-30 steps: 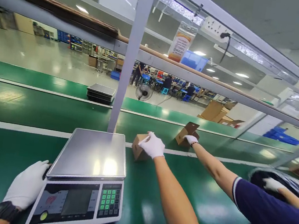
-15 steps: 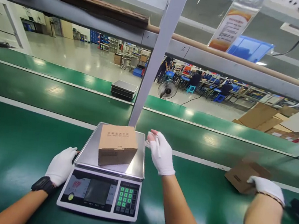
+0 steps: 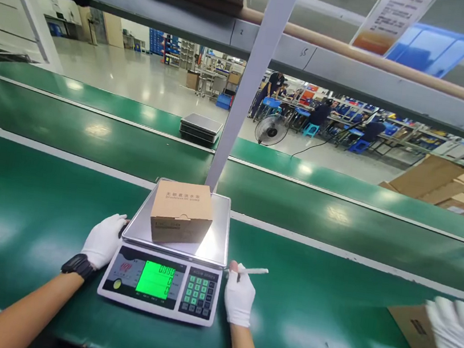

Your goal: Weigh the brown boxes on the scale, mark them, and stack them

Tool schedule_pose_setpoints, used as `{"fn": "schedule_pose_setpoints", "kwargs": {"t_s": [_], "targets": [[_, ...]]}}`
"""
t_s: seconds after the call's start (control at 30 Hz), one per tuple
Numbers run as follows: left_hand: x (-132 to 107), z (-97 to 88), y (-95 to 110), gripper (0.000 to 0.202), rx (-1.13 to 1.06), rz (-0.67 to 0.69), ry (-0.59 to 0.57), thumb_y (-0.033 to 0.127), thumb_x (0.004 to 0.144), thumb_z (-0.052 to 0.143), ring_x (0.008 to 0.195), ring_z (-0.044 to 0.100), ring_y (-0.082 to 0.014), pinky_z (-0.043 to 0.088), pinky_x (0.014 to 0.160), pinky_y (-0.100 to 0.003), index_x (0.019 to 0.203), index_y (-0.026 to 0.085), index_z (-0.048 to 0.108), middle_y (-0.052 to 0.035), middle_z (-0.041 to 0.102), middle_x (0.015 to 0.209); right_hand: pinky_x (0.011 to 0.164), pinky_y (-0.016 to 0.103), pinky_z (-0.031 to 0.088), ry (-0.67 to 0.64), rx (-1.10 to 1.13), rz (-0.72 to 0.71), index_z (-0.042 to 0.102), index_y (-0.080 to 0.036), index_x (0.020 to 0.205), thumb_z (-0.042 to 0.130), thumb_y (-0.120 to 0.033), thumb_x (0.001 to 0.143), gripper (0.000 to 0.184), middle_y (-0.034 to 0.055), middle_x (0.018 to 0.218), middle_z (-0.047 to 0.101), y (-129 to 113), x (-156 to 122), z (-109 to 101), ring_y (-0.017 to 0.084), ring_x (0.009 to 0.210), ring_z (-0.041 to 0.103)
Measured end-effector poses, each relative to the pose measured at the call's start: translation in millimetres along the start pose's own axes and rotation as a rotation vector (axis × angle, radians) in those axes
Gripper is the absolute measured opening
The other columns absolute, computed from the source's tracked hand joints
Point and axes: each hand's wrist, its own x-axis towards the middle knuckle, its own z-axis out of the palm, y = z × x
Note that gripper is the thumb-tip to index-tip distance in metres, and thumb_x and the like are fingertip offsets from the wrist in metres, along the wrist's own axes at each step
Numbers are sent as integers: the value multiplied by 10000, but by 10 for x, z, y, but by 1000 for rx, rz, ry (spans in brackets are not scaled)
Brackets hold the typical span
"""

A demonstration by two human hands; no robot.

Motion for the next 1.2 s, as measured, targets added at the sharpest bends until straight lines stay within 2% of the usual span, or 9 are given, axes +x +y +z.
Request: {"fn": "schedule_pose_setpoints", "kwargs": {"t_s": [0.23, 0.33, 0.43, 0.53, 0.67, 0.8, 0.87, 1.0, 1.2], "targets": [[-310, 9, 14, 433, -220, -164, 81, 434, 866, 390, 1128, 575, -265, 452, 1027, -411, 1044, 137, 650, -116, 647, 1166, 769, 392, 499, -29, 56, -29, 633, -210, 795, 407, -660, 859, 507, 99, 796, 699, -105, 202, -125, 302, 820, 650], [-386, -107, 23, 460, -299, -247, 108, 466, 875, 370, 1060, 617, -246, 504, 964, -378, 1048, 136, 640, -107, 669, 1118, 641, 336, 492, -41, 158, -91, 616, -199, 774, 441, -685, 853, 523, 72, 703, 665, -348, 388, -306, 249, 672, 620], [-347, -379, 145, 468, -376, -280, 188, 497, 887, 373, 1108, 594, -245, 483, 998, -391, 1105, 161, 615, -89, 646, 1172, 542, 279, 456, -64, 309, -196, 607, -177, 765, 506, -692, 844, 530, 51, 655, 626, -776, 543, -523, 194, 577, 572], [-241, -700, 445, 421, -466, -156, 336, 500, 890, 435, 1146, 565, -250, 435, 1055, -421, 1104, 186, 617, -71, 626, 1205, 537, 259, 445, -88, 366, -323, 610, -168, 756, 541, -665, 855, 511, 36, 644, 608, -1318, 600, -698, 167, 554, 551], [-149, -947, 985, 345, -440, 209, 511, 385, 904, 510, 1176, 542, -246, 433, 1056, -433, 1173, 183, 585, -88, 596, 1240, 606, 256, 452, -74, 353, -511, 612, -183, 781, 503, -596, 915, 448, 20, 675, 604, -1998, 512, -751, 166, 614, 563], [-136, -925, 1344, 358, -316, 496, 592, 283, 853, 607, 1217, 510, -280, 447, 1031, -471, 1194, 182, 563, -115, 578, 1261, 643, 249, 443, -357, 228, -714, 598, -195, 751, 519, -520, 916, 372, 5, 714, 620, -2427, 442, -583, 169, 679, 580], [-133, -877, 1401, 334, -282, 511, 635, 252, 838, 622, 1192, 529, -284, 471, 995, -473, 1161, 186, 573, -115, 601, 1221, 651, 250, 439, -397, 133, -729, 590, -197, 747, 511, -482, 920, 343, 1, 720, 629, -2544, 474, -468, 170, 688, 590], [-132, -821, 1392, 345, -270, 500, 682, 228, 835, 615, 1177, 539, -287, 488, 972, -480, 1174, 196, 565, -113, 612, 1204, 693, 267, 449, -345, 22, -687, 589, -196, 723, 474, -411, 934, 322, 23, 711, 650, -2662, 587, -296, 189, 719, 621], [-143, -797, 1402, 333, -308, 470, 674, 224, 848, 596, 1171, 544, -278, 509, 951, -466, 1177, 187, 562, -128, 596, 1225, 686, 264, 443, -331, -17, -657, 582, -199, 665, 470, -368, 932, 335, 24, 669, 654, -2704, 634, -225, 193, 703, 635]]}}
